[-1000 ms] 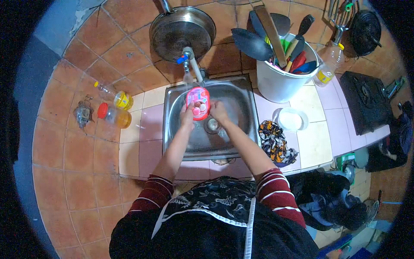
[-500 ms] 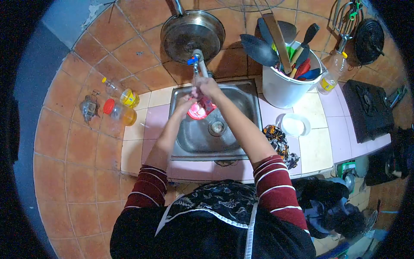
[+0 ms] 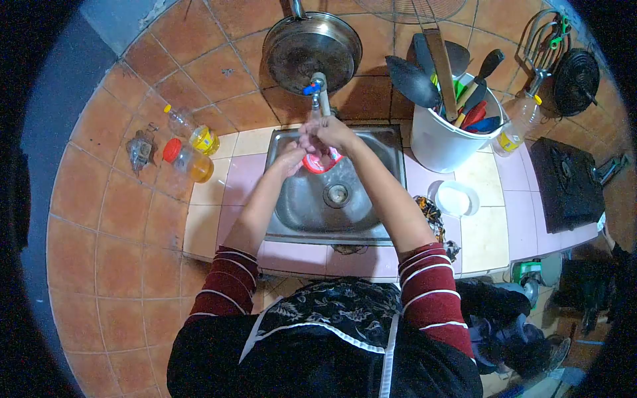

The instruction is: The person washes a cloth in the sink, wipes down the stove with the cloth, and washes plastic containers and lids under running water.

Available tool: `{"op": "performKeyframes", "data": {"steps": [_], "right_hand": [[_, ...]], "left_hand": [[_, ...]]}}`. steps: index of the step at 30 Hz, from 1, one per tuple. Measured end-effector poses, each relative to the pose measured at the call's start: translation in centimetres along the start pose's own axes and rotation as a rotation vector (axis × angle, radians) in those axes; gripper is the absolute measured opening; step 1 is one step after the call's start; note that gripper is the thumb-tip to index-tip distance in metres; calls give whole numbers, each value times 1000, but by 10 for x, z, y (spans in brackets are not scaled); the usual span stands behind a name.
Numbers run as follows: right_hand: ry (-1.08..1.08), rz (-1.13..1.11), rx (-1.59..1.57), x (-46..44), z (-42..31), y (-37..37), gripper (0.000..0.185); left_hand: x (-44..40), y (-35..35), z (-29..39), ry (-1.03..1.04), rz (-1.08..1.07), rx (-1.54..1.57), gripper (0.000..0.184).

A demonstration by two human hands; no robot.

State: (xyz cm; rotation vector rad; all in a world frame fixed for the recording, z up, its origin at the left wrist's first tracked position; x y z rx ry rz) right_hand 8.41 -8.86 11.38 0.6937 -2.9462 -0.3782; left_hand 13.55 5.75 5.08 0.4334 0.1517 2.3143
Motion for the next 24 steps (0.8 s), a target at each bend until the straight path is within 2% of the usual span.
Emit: {"op": "performKeyframes", "data": {"steps": [1,3,4,6,7,9,11,13,17,19,20,22,24], "right_hand": [[-1,3,-1,-2,6,-4,21],[-80,249,390,-3,9,-5,21],[-99,235,215,-1,9,-4,20],[-90,249,188,7,9,-5,20],[-80,265,163,10,10,-6,20],[-83,287,169,14,13,-10,20],[-83,312,175,15,18,-14,20],[-60,277,120,17,20,-14,20],[-144,223,210,23,34,-20,18],[-130,213,470,39,39,-22,19],[-23,248,748,60,36,-23,23],[-82,349,898,113,37,-21,26],[101,496,1003,178,37,-24,26]], "left_hand": [[1,4,2,-1,-2,-1,32],[1,8,3,117,-44,-452,26],[0,8,1,117,-44,-453,26],[2,11,4,326,113,-1082,21],[5,12,5,326,115,-1083,21],[11,15,3,453,131,-1459,20],[11,14,-1,515,142,-1506,21],[12,14,-5,690,171,-1606,19],[12,11,-6,680,84,-1610,18],[16,12,-5,712,158,-1531,21],[16,10,-4,742,176,-1476,26],[23,5,3,782,189,-1447,24],[25,1,7,791,179,-1403,23]]}}
Point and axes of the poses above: each hand's wrist, its own x-axis away from the middle knuckle, its own y-axis out of the palm, z = x × y, the point moved 1 cm from there along -x, towards the middle knuckle, and after that the axes turned 15 degrees about -z, right-handed, at the moved point
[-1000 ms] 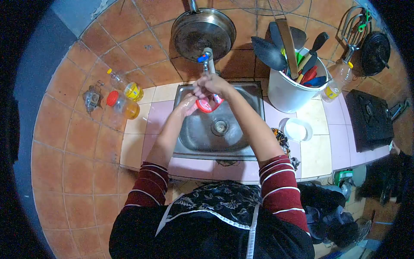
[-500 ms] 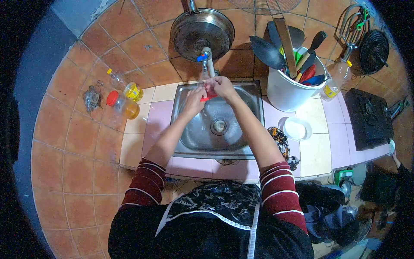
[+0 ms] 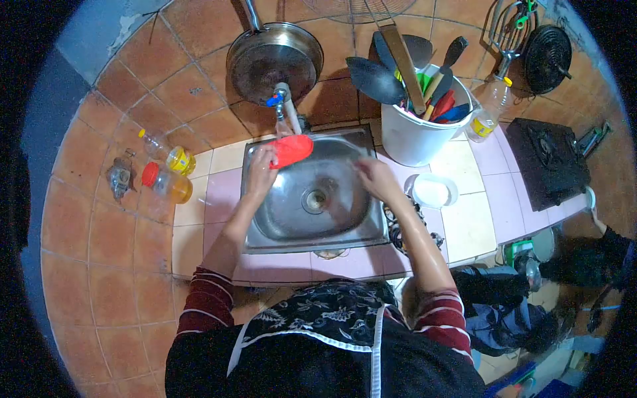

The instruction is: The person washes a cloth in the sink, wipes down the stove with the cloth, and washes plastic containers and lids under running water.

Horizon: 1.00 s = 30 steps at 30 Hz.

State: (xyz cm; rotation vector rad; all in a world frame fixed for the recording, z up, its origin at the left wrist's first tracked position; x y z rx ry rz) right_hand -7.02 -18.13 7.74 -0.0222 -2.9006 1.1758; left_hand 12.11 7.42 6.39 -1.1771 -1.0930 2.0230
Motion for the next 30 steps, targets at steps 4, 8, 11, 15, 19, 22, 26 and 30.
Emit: {"op": "performKeyframes", "data": {"steps": [4,8,11,15,19,22,26,30], "right_hand": [[248,220,460,102,100,-21,40],[384,153,649,157,144,-20,38],[320,183,604,158,156,-14,30],[318,219,582,127,90,-11,22],[52,276,480,73,37,12,24],[-153,256,409,21,-9,34,23],[-282,238,375,-34,-55,62,20],[-300,189,319,-52,-82,75,18]], "left_hand": [[5,-13,7,-3,8,-77,21],[-2,-3,10,39,20,-137,19],[-9,0,14,54,-8,-111,19],[-14,2,22,142,20,-118,19],[-3,5,22,-11,-138,-9,21],[14,13,24,-337,-199,201,29],[39,26,15,-464,168,523,55],[70,65,-31,-642,34,762,49]]}}
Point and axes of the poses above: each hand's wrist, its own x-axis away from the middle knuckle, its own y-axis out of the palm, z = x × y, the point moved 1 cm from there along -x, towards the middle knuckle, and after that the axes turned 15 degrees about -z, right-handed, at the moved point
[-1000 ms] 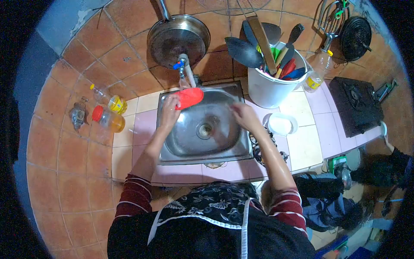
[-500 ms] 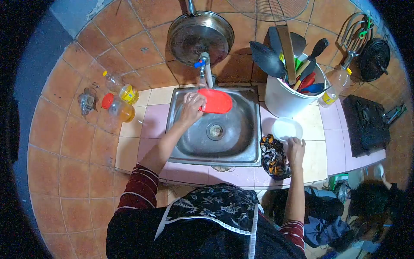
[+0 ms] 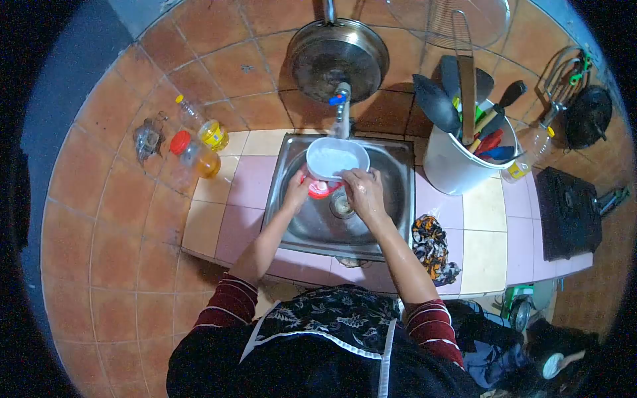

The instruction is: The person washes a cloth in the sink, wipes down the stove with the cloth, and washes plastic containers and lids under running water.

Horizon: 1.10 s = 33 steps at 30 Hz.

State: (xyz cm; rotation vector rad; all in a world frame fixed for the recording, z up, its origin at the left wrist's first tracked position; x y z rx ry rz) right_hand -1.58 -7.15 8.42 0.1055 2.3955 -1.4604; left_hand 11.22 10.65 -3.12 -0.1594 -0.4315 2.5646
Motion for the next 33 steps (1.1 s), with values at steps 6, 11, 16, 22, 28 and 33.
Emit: {"op": "performKeyframes", "data": {"steps": [6,11,16,22,28,33], "right_hand": [[67,-24,-50,-3,-7,13,17],[37,59,-172,-2,-15,21,17],[127,-26,-544,-3,-18,41,21],[-171,-254,73,-6,3,18,32],[-266,-366,637,-25,13,17,70],[-259,-230,311,-28,26,18,90]], "left_hand": [[21,3,34,4,-165,871,61],[18,23,67,182,-148,923,81],[10,34,79,116,-165,1069,79],[6,33,95,75,-111,1153,77],[-14,23,100,60,-261,1061,75],[-29,14,104,60,-315,999,58]]}}
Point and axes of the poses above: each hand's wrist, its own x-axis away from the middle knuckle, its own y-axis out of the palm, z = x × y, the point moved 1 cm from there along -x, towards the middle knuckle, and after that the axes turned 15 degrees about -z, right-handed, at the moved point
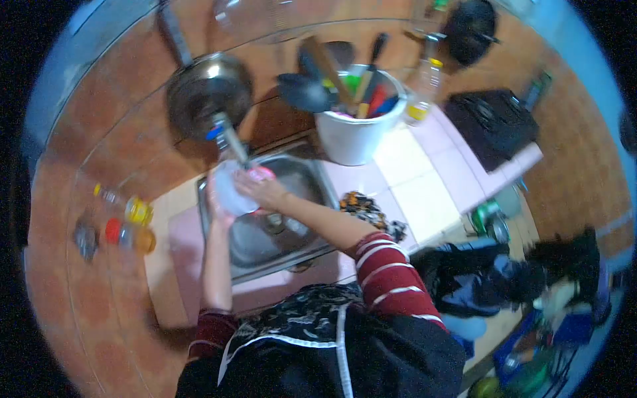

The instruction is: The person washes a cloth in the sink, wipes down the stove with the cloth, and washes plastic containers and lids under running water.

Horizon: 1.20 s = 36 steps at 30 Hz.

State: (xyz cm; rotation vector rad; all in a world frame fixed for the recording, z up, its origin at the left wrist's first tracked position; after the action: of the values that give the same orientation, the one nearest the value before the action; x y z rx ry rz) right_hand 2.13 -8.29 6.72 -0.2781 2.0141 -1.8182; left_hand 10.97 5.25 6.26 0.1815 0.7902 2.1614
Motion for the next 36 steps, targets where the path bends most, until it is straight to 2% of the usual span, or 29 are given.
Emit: {"op": "performKeyframes", "data": {"steps": [1,2,3,4,5,6,8,10,11,12,13,14,15,16,17,18,20,21,22,24,25,28,29,30,32,33,34,36], "right_hand": [[42,3,-1,-4,3,5,93],[81,7,-1,-8,3,17,96],[112,33,90,-11,1,28,93],[137,54,179,-16,-1,41,89],[114,52,177,-20,0,53,82],[84,50,175,-20,2,60,75],[72,-91,-123,-14,-6,41,61],[185,-377,-777,-15,-14,1,59],[209,-366,-781,-20,-7,0,59],[293,-342,-958,-31,2,1,57],[372,-310,-1135,-34,8,1,56],[389,-290,-1138,-33,9,0,56],[508,-117,-1207,-30,3,-10,57],[623,61,-1270,-32,-4,-11,59],[744,202,-957,-35,-22,-11,45],[752,213,-958,-39,-29,-7,45],[788,37,-654,-54,-35,6,33],[511,108,-590,-70,-12,48,26],[513,113,-590,-65,-13,41,26],[593,424,-484,-54,-19,19,27],[777,270,-841,-55,-19,11,29],[849,160,-898,-32,2,-22,29],[886,102,-923,-30,4,-26,30],[877,99,-921,-42,11,-7,30],[759,324,-1021,-74,30,49,30],[578,243,-924,-60,19,24,26],[569,237,-922,-47,26,25,26],[483,97,-843,-42,49,49,28]], "left_hand": [[-16,-70,-27,-50,-154,555,55],[-2,6,2,-10,-49,40,56],[-7,-12,-5,-45,-151,171,58],[-15,-16,-9,-87,-137,295,61],[-8,-13,-11,-95,-35,200,62],[-17,-34,-16,-121,-132,288,60],[-7,-22,-24,-166,37,255,64],[-2,-64,-55,-124,59,216,69],[-5,-78,-67,-62,105,171,74],[-4,-58,-63,-81,90,169,74],[3,-19,-49,-262,246,218,74],[6,5,-43,-443,403,259,74],[3,-16,-53,-403,302,279,75],[-1,-14,-58,-420,288,269,75],[-7,-13,-62,-409,244,265,75],[-10,-13,-65,-395,204,263,76],[-14,-13,-70,-366,129,262,76],[-15,-11,-71,-351,92,263,77],[-16,-11,-71,-331,56,263,77],[-17,-15,-65,-279,-7,259,77],[-17,-14,-60,-251,-37,258,78],[-6,20,-53,-269,28,220,79],[9,81,-31,-371,175,136,64],[9,76,-32,-361,179,137,64],[5,53,-46,-337,187,99,67],[-1,26,-52,-304,197,112,73],[-2,21,-56,-296,202,114,73],[0,9,-55,-412,238,377,62]]}}
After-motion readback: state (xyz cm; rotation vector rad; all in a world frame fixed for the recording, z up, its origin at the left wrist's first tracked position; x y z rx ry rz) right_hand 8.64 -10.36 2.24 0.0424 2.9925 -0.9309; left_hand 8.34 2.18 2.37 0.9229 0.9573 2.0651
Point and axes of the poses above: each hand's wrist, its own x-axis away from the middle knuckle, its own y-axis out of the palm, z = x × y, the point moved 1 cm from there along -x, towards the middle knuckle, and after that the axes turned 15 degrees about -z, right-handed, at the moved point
